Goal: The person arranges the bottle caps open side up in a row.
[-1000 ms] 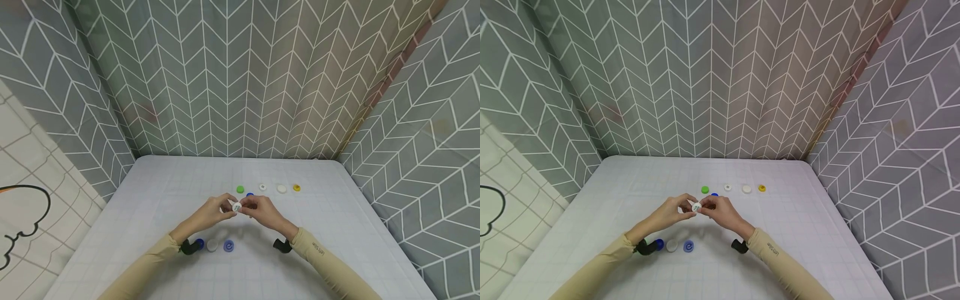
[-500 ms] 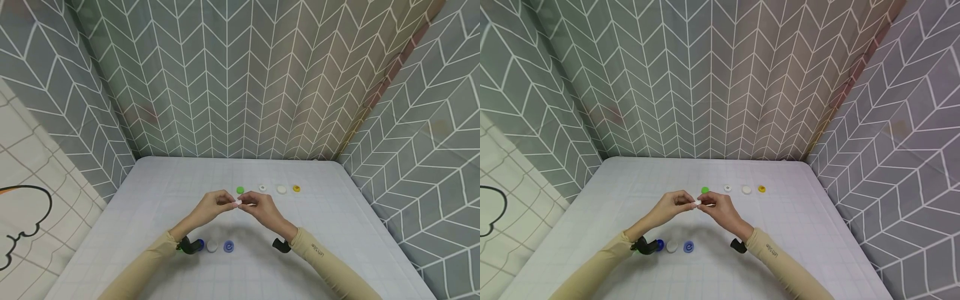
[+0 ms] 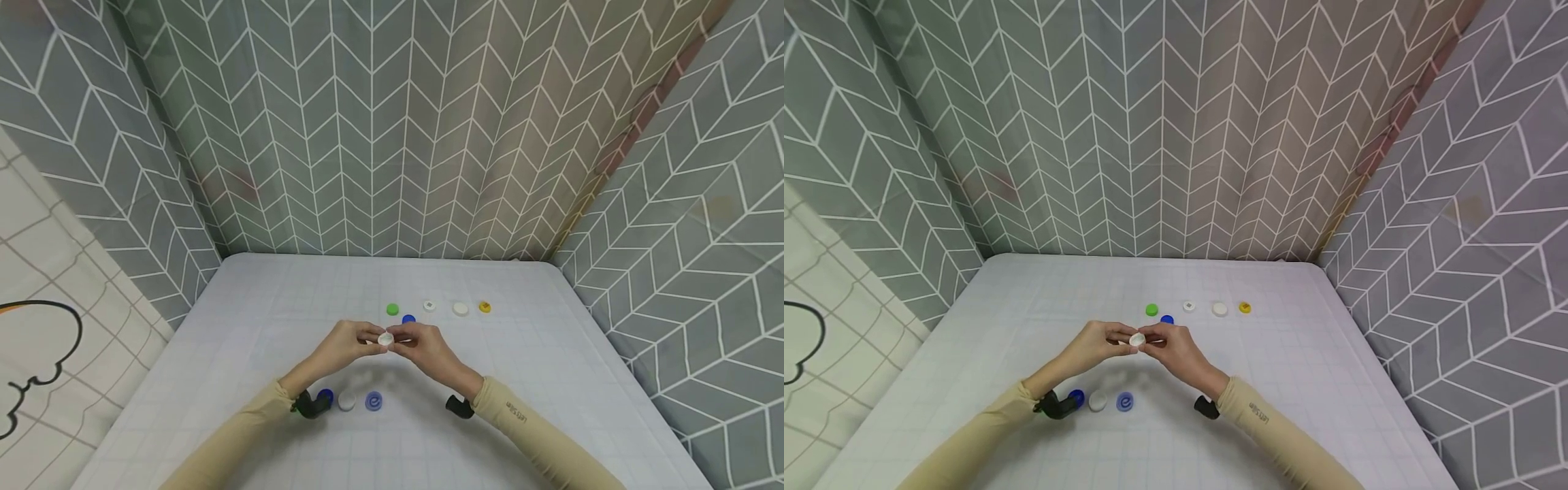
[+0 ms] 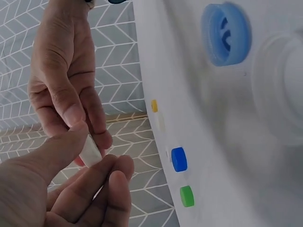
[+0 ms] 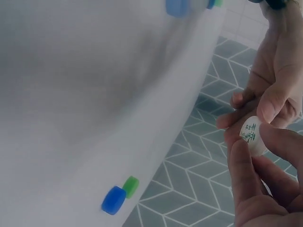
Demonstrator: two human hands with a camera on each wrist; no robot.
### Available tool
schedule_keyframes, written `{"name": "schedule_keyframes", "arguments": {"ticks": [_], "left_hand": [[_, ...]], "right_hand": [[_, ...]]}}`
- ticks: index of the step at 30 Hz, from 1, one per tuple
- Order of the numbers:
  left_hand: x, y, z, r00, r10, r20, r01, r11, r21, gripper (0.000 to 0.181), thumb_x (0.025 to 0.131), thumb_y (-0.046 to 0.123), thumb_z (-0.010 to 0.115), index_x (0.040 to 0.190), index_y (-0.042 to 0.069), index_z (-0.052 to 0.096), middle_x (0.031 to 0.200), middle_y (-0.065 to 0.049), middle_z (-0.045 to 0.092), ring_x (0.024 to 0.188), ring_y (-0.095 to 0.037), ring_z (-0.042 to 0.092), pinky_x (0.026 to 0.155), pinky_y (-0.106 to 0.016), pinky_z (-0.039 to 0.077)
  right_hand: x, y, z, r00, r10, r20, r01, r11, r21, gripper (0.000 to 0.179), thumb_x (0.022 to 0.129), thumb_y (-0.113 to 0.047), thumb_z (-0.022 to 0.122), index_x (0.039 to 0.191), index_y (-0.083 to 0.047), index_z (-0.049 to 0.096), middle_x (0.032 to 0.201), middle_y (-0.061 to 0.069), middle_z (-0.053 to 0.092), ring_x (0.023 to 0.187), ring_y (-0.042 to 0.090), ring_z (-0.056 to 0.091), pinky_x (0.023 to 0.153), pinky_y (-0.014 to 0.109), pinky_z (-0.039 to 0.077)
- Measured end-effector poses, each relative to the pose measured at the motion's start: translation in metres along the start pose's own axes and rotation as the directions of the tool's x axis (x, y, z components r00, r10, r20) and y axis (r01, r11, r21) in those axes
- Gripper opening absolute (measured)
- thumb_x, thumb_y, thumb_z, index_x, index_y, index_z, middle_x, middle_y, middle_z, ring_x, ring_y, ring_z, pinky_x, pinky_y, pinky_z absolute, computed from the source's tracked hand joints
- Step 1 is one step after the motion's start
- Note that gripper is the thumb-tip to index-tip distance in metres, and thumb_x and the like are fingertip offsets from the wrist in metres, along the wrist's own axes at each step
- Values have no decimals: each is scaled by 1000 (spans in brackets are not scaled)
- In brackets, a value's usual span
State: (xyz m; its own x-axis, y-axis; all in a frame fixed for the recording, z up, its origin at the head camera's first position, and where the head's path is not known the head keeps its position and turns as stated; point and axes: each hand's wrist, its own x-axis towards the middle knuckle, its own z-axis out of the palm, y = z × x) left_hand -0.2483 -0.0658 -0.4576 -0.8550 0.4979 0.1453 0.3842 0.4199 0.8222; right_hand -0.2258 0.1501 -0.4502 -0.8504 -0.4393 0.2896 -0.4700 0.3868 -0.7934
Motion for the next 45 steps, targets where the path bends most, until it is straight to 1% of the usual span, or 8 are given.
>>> {"name": "schedule_keyframes", "arguments": {"ticks": [2, 15, 20, 24, 29, 34, 39, 45], "left_hand": [[0, -3, 1, 1000, 8, 0, -8, 1000, 26, 43, 82, 38, 76, 115, 11, 70, 100, 0, 75, 93, -13, 71, 76, -26, 56], [1, 0, 3, 994, 109, 7, -109, 988, 111, 32, 86, 25, 73, 113, 9, 71, 103, -3, 74, 92, -13, 71, 77, -24, 56], [1, 8, 2, 990, 139, -1, -138, 978, 156, 30, 87, 28, 72, 112, 12, 72, 105, 1, 74, 94, -11, 70, 79, -27, 56], [1, 15, 1, 985, 167, -34, -157, 967, 203, 32, 87, 32, 72, 112, 13, 72, 108, 0, 73, 98, -18, 69, 80, -33, 56], [-2, 23, 4, 988, 150, -30, -138, 956, 259, 31, 85, 27, 74, 113, 13, 72, 110, 0, 73, 103, -22, 68, 85, -39, 56], [-7, 27, 13, 989, 144, 31, -146, 934, 326, 29, 85, 25, 75, 111, 12, 72, 110, 0, 73, 103, -18, 69, 87, -36, 55], [-11, 28, 24, 984, 159, 76, -176, 905, 387, 29, 83, 23, 76, 108, 9, 73, 105, -2, 74, 100, -16, 70, 83, -31, 56], [-16, 25, 39, 983, 124, 135, -173, 871, 460, 28, 82, 24, 76, 105, 9, 73, 102, -1, 75, 97, -15, 70, 82, -27, 55]], "right_hand": [[-1, -1, 3, 1000, 1, 12, -1, 1000, 3, 33, 88, -11, 70, 119, 0, 65, 113, 15, 67, 101, 28, 69, 85, 32, 56], [1, 2, 1, 1000, 7, 17, -5, 989, -147, 28, 86, -17, 73, 112, -7, 70, 102, 5, 70, 88, 14, 69, 76, 19, 54], [0, -4, -6, 1000, -25, 13, 27, 977, -211, 26, 84, -18, 75, 108, -11, 73, 99, 0, 71, 86, 16, 67, 77, 29, 55], [1, -11, -11, 999, -43, -25, 34, 958, -285, 25, 82, -21, 77, 106, -15, 74, 97, -3, 71, 88, 18, 65, 77, 38, 54], [-3, -16, -13, 997, -60, -41, 38, 914, -404, 25, 79, -26, 80, 103, -18, 75, 95, -8, 73, 86, 17, 64, 74, 30, 50], [-11, -21, -12, 996, -93, -3, 76, 839, -539, 25, 73, -28, 84, 96, -18, 77, 85, -8, 73, 78, 14, 61, 70, 27, 40], [-18, -27, -10, 995, -83, 55, 99, 770, -630, 22, 70, -28, 86, 86, -17, 77, 75, -6, 71, 67, 9, 51, 64, 24, 34], [-26, -24, -3, 988, -48, 144, 132, 740, -660, 16, 70, -23, 85, 80, -13, 76, 69, -4, 69, 61, 9, 48, 59, 21, 31]]}}
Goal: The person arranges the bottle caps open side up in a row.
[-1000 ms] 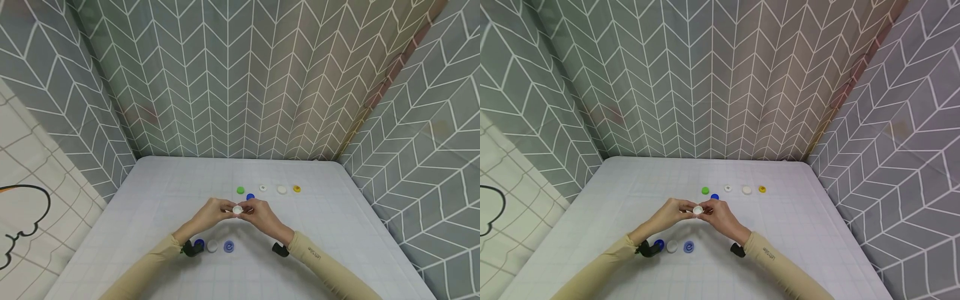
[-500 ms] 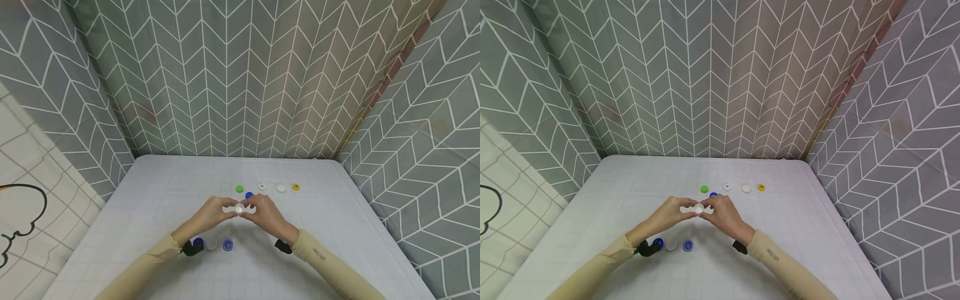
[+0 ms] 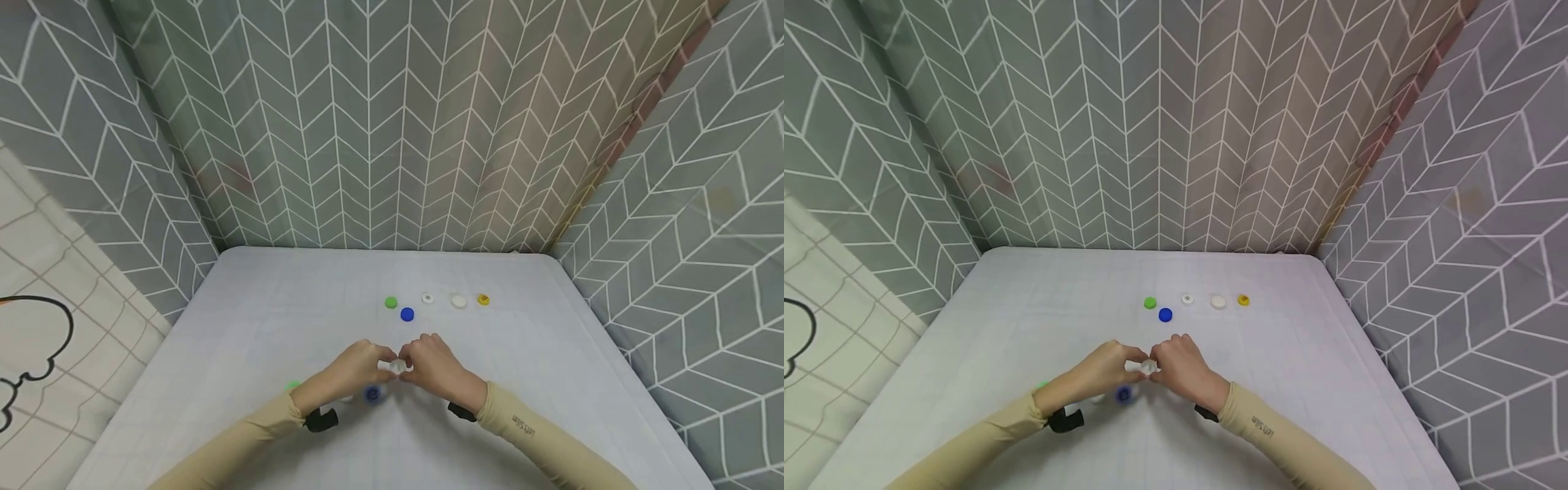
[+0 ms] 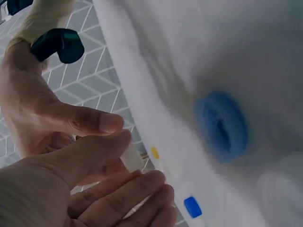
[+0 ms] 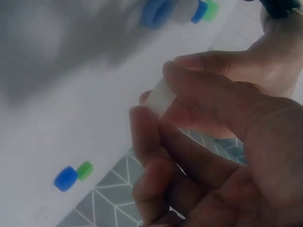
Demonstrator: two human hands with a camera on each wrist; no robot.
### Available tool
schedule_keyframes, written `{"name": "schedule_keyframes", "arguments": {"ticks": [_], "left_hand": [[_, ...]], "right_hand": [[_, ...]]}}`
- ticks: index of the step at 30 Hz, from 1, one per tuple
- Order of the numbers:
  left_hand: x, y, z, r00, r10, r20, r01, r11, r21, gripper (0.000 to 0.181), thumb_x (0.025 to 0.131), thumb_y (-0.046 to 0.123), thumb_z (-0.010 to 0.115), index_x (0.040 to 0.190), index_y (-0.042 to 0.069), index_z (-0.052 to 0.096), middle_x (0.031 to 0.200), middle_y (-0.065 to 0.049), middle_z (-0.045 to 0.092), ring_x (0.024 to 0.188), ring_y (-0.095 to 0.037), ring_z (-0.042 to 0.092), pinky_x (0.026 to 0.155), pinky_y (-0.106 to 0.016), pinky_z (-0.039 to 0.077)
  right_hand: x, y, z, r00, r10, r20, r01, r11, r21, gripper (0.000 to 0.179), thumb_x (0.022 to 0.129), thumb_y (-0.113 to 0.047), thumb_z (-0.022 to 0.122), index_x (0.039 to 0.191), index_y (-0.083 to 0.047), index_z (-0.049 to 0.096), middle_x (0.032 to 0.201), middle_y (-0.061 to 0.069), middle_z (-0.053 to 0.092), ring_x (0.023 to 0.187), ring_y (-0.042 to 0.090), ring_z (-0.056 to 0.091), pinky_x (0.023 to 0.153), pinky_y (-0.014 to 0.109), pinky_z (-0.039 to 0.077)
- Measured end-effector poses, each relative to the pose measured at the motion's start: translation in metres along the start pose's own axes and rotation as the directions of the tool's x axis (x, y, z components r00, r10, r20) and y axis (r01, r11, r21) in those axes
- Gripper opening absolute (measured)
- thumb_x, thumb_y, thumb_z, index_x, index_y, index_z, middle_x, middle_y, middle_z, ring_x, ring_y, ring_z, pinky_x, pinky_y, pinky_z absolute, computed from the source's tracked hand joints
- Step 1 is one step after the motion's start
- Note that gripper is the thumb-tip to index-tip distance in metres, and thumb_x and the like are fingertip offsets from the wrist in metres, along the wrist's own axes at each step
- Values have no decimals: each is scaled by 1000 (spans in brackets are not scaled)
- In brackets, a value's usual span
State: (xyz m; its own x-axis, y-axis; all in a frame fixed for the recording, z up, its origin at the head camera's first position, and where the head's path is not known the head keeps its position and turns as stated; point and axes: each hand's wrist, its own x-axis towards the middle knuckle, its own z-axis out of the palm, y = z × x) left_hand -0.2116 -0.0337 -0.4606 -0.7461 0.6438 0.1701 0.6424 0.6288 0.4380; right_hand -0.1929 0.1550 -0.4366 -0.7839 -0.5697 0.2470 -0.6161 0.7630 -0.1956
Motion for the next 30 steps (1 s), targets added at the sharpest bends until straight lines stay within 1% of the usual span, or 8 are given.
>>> {"name": "schedule_keyframes", "arguments": {"ticks": [4, 6, 9, 12, 18, 24, 27, 30], "left_hand": [[0, 2, 8, 999, -29, 35, 28, 999, 36, 28, 79, 23, 77, 103, 9, 73, 100, 0, 74, 94, -14, 68, 81, -26, 54], [0, 3, 12, 998, -30, 48, 28, 999, 45, 27, 76, 20, 78, 100, 9, 74, 95, 2, 73, 86, -10, 66, 77, -23, 53], [0, 2, 18, 998, -8, 67, 3, 997, 72, 24, 72, 18, 81, 93, 11, 74, 85, 6, 69, 74, -4, 59, 70, -20, 50], [-1, 0, 23, 997, 16, 80, -23, 995, 93, 18, 71, 19, 82, 86, 12, 74, 77, 8, 65, 67, -2, 52, 65, -19, 47], [-2, -5, 32, 996, 40, 82, -47, 995, 83, 14, 72, 20, 81, 78, 13, 70, 71, 9, 60, 62, -1, 46, 60, -16, 43], [-2, -5, 31, 995, 62, 78, -69, 994, 85, 15, 70, 18, 81, 76, 13, 68, 68, 8, 60, 61, 0, 44, 59, -16, 41], [-1, -4, 30, 994, 64, 88, -70, 995, 67, 17, 70, 18, 82, 79, 13, 68, 72, 8, 63, 64, 0, 47, 63, -17, 44], [-1, -4, 30, 993, 43, 111, -47, 998, 31, 21, 71, 22, 83, 83, 12, 70, 79, 7, 65, 72, -1, 53, 70, -18, 47]], "right_hand": [[-2, -1, 6, 999, -10, 32, 10, 1000, -1, 16, 69, -19, 85, 77, -11, 75, 63, -6, 65, 56, 5, 47, 57, 19, 32], [-3, -1, 10, 998, -5, 58, 5, 1000, 1, 14, 69, -18, 85, 76, -11, 74, 59, -7, 62, 53, 4, 44, 55, 19, 31], [-4, -3, 15, 995, 5, 99, -4, 1000, -8, 13, 69, -19, 84, 73, -13, 73, 55, -10, 56, 50, 3, 39, 55, 20, 28], [-4, -3, 22, 992, 10, 125, -6, 1000, -28, 15, 70, -21, 84, 70, -14, 71, 52, -11, 53, 50, 5, 37, 55, 22, 25], [-7, -3, 31, 991, 11, 136, 1, 996, -85, 21, 69, -29, 85, 67, -16, 68, 55, -10, 50, 53, 7, 37, 58, 24, 27], [-9, -3, 32, 991, 11, 134, 0, 996, -85, 21, 69, -29, 85, 71, -16, 69, 60, -9, 52, 55, 6, 40, 60, 24, 29], [-9, -3, 33, 992, 11, 126, -3, 998, -66, 22, 70, -31, 85, 75, -15, 71, 62, -8, 56, 55, 5, 44, 60, 25, 32], [-10, -3, 33, 992, 13, 128, -5, 998, -62, 27, 69, -35, 85, 80, -15, 71, 66, -9, 59, 58, 3, 48, 61, 26, 35]]}}
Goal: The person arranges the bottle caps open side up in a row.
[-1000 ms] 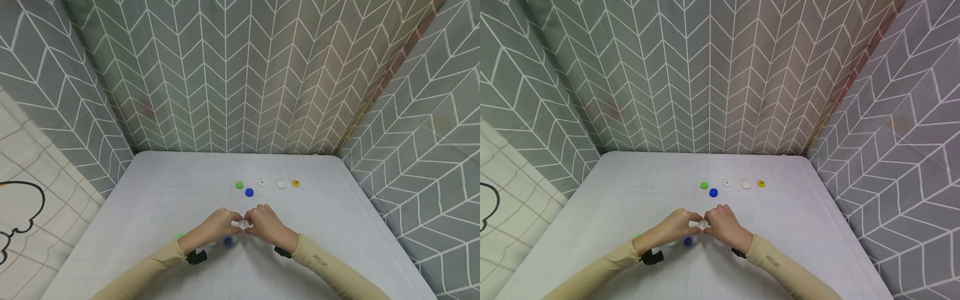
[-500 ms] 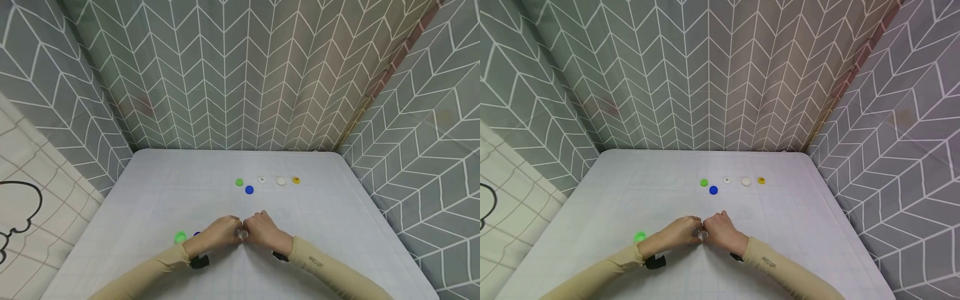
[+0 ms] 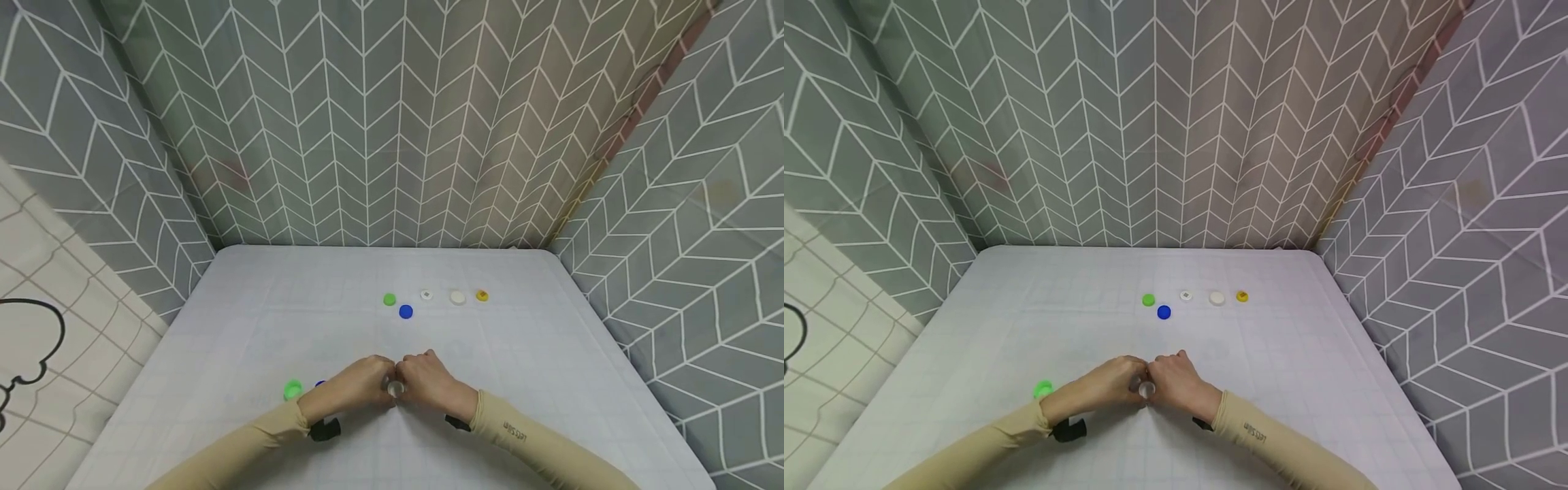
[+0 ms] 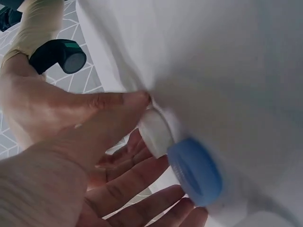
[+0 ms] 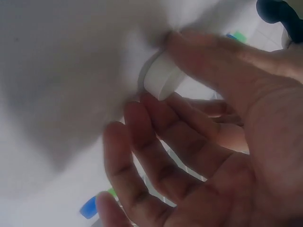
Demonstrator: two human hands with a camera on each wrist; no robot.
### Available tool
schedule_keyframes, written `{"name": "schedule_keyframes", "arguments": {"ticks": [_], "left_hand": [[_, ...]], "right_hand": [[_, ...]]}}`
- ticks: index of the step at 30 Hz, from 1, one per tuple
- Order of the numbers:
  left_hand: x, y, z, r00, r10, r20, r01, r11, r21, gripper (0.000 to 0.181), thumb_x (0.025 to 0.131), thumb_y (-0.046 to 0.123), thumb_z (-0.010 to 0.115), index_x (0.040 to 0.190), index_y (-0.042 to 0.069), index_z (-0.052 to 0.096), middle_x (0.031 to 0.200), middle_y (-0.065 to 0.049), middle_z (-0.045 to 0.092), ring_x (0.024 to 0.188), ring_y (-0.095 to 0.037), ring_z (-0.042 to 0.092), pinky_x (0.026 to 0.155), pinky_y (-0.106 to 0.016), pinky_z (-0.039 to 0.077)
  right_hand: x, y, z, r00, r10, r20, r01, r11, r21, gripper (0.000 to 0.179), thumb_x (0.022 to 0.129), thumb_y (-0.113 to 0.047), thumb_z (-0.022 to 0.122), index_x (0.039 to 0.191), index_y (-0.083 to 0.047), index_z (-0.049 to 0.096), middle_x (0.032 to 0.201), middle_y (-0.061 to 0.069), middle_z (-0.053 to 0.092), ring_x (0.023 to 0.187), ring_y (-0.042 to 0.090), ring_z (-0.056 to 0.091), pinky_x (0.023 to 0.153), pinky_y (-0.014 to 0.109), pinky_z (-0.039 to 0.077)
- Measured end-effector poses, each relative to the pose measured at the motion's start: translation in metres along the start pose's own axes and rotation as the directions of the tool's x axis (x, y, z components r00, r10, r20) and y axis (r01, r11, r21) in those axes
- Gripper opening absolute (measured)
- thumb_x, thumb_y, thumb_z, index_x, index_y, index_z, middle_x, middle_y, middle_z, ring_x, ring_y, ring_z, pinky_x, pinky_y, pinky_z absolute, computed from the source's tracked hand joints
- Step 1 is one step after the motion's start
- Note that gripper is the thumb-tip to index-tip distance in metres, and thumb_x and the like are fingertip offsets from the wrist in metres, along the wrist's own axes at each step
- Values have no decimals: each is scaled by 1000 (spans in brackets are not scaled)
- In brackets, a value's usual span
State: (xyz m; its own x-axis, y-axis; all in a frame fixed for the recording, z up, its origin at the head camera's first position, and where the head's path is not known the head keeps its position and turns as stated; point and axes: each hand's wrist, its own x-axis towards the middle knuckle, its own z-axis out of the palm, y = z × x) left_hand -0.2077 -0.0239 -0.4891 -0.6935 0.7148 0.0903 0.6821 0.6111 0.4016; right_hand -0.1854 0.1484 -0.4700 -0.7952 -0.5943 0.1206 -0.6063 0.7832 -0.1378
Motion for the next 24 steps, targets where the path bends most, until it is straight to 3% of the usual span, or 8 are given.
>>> {"name": "schedule_keyframes", "arguments": {"ticks": [5, 10, 16, 24], "left_hand": [[4, 5, -4, 995, -71, 65, 74, 996, -47, 27, 70, 31, 86, 86, 15, 70, 95, 5, 69, 89, -6, 60, 82, -22, 50], [12, 11, -14, 990, -101, 100, 108, 992, -68, 32, 72, 33, 84, 93, 12, 71, 98, 4, 68, 88, -9, 59, 79, -23, 50], [25, 18, -26, 995, -42, 93, 47, 998, -44, 34, 76, 36, 81, 96, 10, 71, 98, 3, 68, 92, -11, 60, 80, -24, 50], [49, 26, -38, 995, 26, 100, -24, 999, -27, 30, 75, 28, 83, 94, 7, 73, 95, 0, 72, 94, -16, 65, 83, -26, 51]], "right_hand": [[-4, 4, -3, 1000, 2, 27, -2, 1000, -8, 36, 67, -40, 86, 87, -15, 69, 74, -9, 63, 64, 2, 52, 65, 28, 41], [-7, 11, -12, 998, 36, 43, -37, 999, 36, 40, 71, -42, 83, 94, -13, 68, 77, -6, 65, 64, 3, 51, 63, 26, 43], [-9, 18, -21, 994, 100, 50, -105, 987, 123, 37, 75, -35, 81, 95, -9, 66, 85, 1, 66, 68, 7, 51, 59, 22, 42], [-14, 31, -36, 992, 124, 7, -124, 980, 153, 31, 76, -26, 81, 94, -8, 64, 87, 3, 65, 70, 9, 51, 61, 25, 43]]}}
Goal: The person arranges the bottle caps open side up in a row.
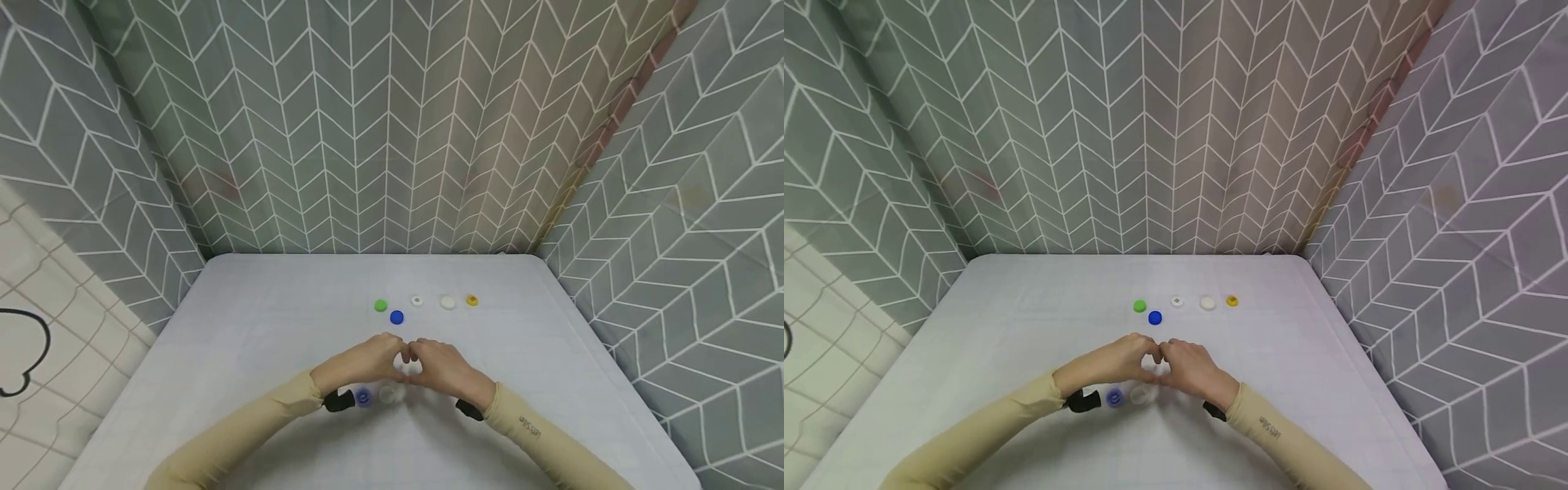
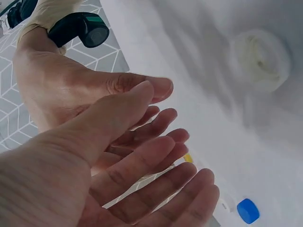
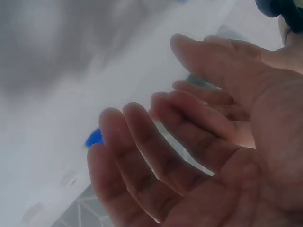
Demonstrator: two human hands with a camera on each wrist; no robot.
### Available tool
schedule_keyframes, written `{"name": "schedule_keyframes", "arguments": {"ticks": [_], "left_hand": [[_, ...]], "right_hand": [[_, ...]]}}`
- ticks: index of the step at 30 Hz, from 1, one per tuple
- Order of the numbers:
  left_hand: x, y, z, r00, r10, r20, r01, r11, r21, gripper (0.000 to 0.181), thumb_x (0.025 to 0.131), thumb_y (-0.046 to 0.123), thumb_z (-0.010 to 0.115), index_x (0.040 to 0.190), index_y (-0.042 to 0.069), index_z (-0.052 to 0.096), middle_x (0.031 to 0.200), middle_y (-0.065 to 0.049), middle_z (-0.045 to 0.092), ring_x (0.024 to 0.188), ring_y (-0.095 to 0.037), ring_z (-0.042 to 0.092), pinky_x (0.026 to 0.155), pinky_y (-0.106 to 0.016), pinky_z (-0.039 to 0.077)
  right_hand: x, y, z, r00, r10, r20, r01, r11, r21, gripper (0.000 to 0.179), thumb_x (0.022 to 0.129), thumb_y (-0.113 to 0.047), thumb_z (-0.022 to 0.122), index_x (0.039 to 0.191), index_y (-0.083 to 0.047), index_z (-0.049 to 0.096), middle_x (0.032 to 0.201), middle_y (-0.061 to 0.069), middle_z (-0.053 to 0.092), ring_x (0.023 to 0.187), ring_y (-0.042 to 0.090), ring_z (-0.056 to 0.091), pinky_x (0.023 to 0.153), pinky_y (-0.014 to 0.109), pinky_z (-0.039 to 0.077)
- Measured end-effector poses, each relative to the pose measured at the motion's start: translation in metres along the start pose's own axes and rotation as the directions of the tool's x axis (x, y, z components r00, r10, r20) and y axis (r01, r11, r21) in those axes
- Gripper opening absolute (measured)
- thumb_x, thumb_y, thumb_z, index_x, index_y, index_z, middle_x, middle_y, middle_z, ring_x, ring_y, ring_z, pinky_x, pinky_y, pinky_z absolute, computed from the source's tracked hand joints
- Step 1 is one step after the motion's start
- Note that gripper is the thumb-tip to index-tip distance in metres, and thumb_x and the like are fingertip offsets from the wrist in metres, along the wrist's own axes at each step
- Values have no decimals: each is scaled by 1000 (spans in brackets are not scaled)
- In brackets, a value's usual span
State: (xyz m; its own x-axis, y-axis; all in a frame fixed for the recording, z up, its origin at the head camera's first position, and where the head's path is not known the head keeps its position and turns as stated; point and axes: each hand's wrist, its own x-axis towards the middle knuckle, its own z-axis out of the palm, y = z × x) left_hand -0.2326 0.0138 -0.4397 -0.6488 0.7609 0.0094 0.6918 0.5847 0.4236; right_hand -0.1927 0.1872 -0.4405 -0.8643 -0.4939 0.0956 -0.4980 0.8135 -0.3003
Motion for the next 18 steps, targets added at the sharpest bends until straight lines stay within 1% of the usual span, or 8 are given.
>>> {"name": "schedule_keyframes", "arguments": {"ticks": [2, 4, 7, 11, 15, 18], "left_hand": [[9, 2, -2, 1000, 0, 8, 0, 1000, -3, 31, 76, 26, 82, 97, 6, 73, 98, -1, 73, 98, -18, 66, 84, -27, 51], [20, 6, -4, 1000, -1, 19, 2, 1000, -7, 31, 77, 23, 82, 101, 5, 72, 101, -2, 73, 101, -20, 66, 85, -27, 52], [42, 11, -5, 999, -4, 32, 4, 1000, -4, 32, 79, 19, 80, 106, 4, 72, 105, -3, 72, 105, -22, 65, 86, -26, 52], [73, 18, -3, 999, -4, 45, 3, 1000, 14, 34, 81, 13, 78, 113, 4, 69, 112, -5, 70, 108, -21, 65, 87, -26, 52], [105, 20, -2, 999, -10, 38, 8, 999, 35, 38, 82, 12, 76, 118, 4, 67, 117, -6, 68, 111, -20, 63, 90, -27, 51], [127, 17, 1, 999, -39, 22, 38, 998, 51, 38, 83, 15, 76, 118, 3, 66, 118, -6, 67, 110, -20, 62, 91, -30, 51]], "right_hand": [[0, 6, -4, 1000, 28, -14, -28, 1000, 5, 29, 76, -23, 81, 94, -9, 64, 88, 4, 65, 71, 10, 51, 61, 27, 44], [1, 13, -8, 997, 68, -28, -68, 998, 11, 27, 76, -20, 81, 94, -10, 64, 90, 4, 65, 73, 11, 53, 62, 29, 45], [2, 26, -14, 989, 140, -52, -139, 990, 21, 26, 75, -18, 82, 94, -11, 65, 93, 6, 66, 77, 14, 57, 66, 34, 48], [4, 49, -20, 970, 227, -87, -224, 974, 40, 26, 75, -17, 82, 96, -13, 68, 97, 4, 68, 84, 17, 62, 71, 37, 51], [7, 77, -24, 952, 278, -128, -268, 959, 90, 28, 76, -16, 81, 101, -11, 69, 102, 5, 71, 90, 23, 66, 74, 39, 53], [8, 97, -25, 942, 300, -153, -281, 950, 134, 31, 78, -14, 79, 107, -9, 69, 105, 10, 71, 95, 27, 67, 75, 42, 53]]}}
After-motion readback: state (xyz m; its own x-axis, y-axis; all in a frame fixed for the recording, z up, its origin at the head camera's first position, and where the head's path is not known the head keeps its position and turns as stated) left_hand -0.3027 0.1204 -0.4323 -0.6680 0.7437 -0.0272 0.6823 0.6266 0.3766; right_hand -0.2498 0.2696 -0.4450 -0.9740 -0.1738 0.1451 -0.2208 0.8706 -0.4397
